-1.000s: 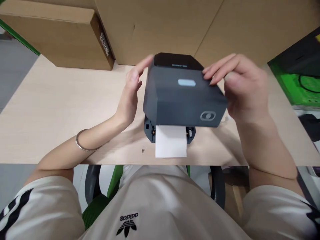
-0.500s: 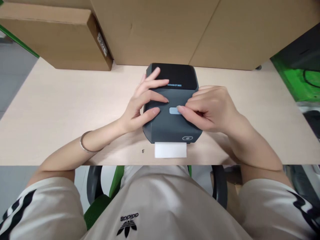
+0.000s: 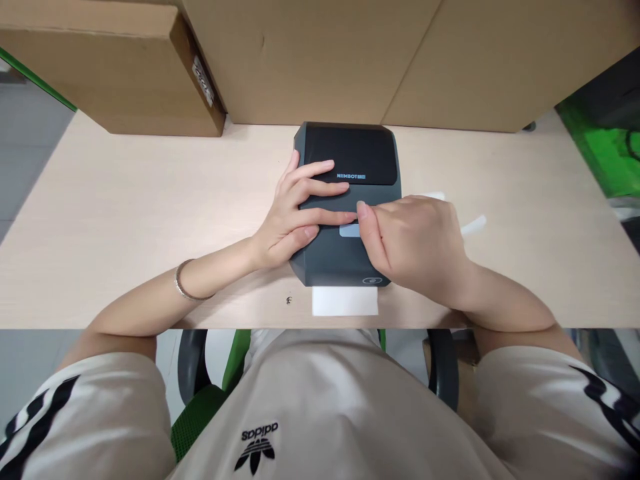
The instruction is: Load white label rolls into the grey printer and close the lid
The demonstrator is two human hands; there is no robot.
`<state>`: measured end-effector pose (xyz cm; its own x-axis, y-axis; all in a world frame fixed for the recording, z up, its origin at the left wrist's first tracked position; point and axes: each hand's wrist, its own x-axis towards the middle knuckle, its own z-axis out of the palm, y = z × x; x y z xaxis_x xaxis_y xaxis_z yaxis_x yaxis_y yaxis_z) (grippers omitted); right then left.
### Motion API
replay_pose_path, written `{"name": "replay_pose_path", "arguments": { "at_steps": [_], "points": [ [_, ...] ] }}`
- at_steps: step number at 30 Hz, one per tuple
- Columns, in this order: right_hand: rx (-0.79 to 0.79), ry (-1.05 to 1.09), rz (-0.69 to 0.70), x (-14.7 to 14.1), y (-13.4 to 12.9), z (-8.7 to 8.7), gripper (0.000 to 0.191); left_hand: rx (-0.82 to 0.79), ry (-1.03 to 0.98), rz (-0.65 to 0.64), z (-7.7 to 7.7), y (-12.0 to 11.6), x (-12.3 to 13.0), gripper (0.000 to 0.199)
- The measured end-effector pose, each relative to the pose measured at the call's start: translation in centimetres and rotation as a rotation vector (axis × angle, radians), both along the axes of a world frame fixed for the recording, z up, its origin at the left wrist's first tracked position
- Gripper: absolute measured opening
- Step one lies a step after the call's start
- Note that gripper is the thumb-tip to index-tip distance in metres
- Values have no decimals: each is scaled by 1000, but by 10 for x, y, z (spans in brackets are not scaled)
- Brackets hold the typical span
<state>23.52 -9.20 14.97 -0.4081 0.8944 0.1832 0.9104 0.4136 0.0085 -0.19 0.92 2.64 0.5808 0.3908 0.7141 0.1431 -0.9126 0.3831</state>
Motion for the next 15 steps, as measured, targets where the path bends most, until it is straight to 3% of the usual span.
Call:
{"name": "replay_pose_path", "arguments": {
  "at_steps": [5,11,15],
  "points": [
    [-18,-78,-6,-5,-4,4,58,46,-21,-11,-3,-2,1,71],
    [-44,3,11,4,1,-1,55,83,-17,-30,2,-3,0,66],
    [-194,223,211,29,5,10,46,49,23,-11,15,-6,-5,61]
  ]
}}
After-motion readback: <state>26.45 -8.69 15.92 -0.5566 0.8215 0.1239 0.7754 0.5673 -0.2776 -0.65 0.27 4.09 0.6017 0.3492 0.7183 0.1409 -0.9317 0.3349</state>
